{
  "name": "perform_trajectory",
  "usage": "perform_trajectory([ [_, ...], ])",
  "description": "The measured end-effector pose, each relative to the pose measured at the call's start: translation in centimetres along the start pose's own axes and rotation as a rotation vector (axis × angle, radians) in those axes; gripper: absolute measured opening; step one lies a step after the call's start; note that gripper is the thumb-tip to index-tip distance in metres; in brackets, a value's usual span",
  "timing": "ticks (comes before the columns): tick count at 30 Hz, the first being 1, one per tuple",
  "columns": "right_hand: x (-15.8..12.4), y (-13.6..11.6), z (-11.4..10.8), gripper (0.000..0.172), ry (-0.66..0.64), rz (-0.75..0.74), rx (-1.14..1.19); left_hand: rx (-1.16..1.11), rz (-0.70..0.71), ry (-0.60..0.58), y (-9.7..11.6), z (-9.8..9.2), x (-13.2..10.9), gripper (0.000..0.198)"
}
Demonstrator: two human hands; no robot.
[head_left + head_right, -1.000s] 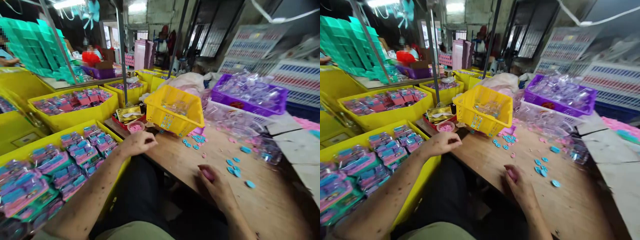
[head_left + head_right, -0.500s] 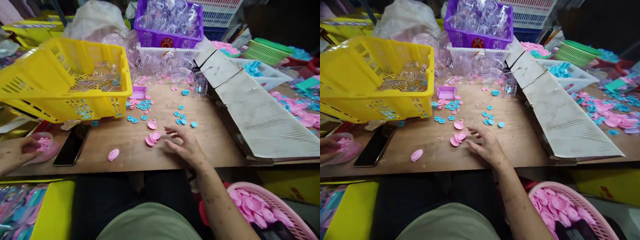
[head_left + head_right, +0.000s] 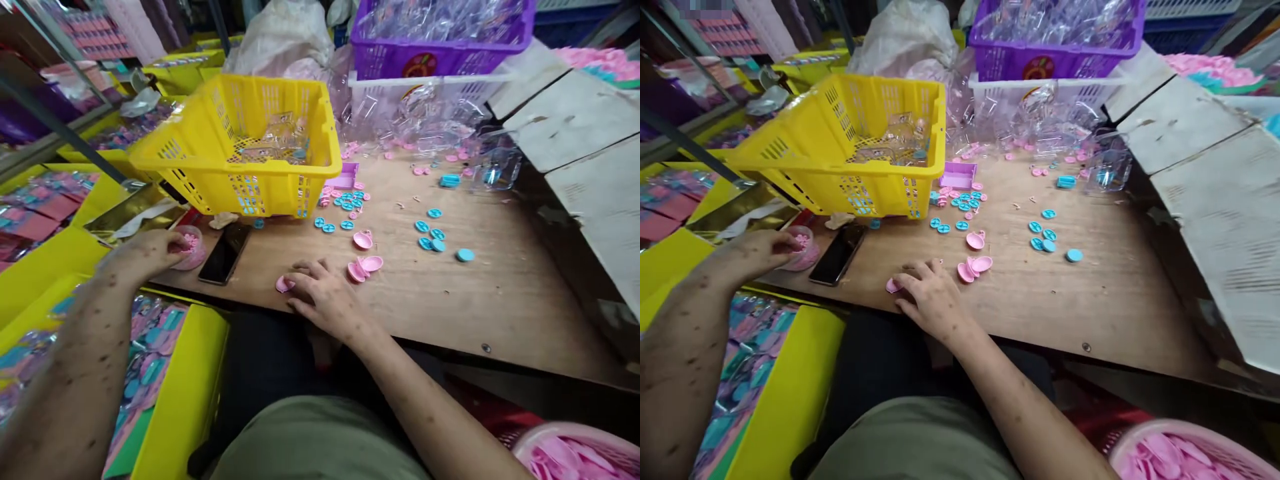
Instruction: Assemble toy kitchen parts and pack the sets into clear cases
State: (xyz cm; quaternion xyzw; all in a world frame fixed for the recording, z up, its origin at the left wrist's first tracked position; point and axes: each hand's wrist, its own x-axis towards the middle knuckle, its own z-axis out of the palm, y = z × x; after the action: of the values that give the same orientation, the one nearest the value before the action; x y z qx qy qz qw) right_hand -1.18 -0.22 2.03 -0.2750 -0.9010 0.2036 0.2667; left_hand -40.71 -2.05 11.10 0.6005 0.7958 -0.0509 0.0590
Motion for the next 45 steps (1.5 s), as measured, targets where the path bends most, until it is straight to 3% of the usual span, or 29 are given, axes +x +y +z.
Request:
perform_trajectory([
  [3, 1.5, 0.0, 2.0, 0.012, 0.01, 0.009, -0.04, 0.071, 0.033, -0.075, 0.0, -0.1, 0.1, 0.035],
  [6, 1.2, 0.0, 2.1, 0.023, 0.069, 0.056, 0.015, 0.094, 0.081, -0.07, -1.3, 0.6, 0.7, 0.033],
  [9, 0.3, 0.0, 1.1, 0.016, 0.127, 0.183, 0.171, 0.06, 0.101, -0.05, -3.1, 2.0, 1.7, 0.036],
  [12, -0.2, 0.2, 0.1, 0.014, 0.161, 0.307, 0.324, -0.057, 0.095, -0.039, -3.4, 2.4, 2.0, 0.039],
  [19, -1.1, 1.0, -0.3, 0.027, 0.147, 0.348, 0.398, -0.253, 0.142, 0.19, 0.3, 0.3, -2.0, 0.031],
  [23, -0.8, 2.8, 0.8, 0.035, 0.154, 0.385, 0.44, -0.304, 0.103, 0.293, -1.0, 0.8, -2.0, 0.027],
  [27, -0.8, 2.7, 1.1, 0.032, 0.199, 0.292, 0.481, -0.413, 0.156, 0.357, -1.1, 0.8, -3.5, 0.027],
  [30, -0.9, 2.1, 0.6, 0.03, 0.161, 0.225, 0.479, -0.669, 0.26, 0.356, 1.3, 0.7, -5.0, 0.031],
  [33, -1.1, 1.5, 0.1, 0.028, 0.121, 0.17, 0.568, -1.029, 0.294, 0.289, 5.7, 0.9, -6.4, 0.033],
  [35, -1.2, 1.3, 0.1, 0.033, 0.102, 0.134, 0.608, -1.14, 0.286, 0.215, 9.0, 1.2, -7.3, 0.034],
  [40, -1.7, 1.1, 0.4, 0.023, 0.07, 0.135, 0.727, -1.137, 0.396, 0.028, 14.7, 2.5, -8.9, 0.024],
  [45, -2.0, 0.9, 0.2, 0.018, 0.059, 0.03, 0.788, -1.119, 0.435, -0.013, 16.2, 4.0, -9.1, 0.018],
])
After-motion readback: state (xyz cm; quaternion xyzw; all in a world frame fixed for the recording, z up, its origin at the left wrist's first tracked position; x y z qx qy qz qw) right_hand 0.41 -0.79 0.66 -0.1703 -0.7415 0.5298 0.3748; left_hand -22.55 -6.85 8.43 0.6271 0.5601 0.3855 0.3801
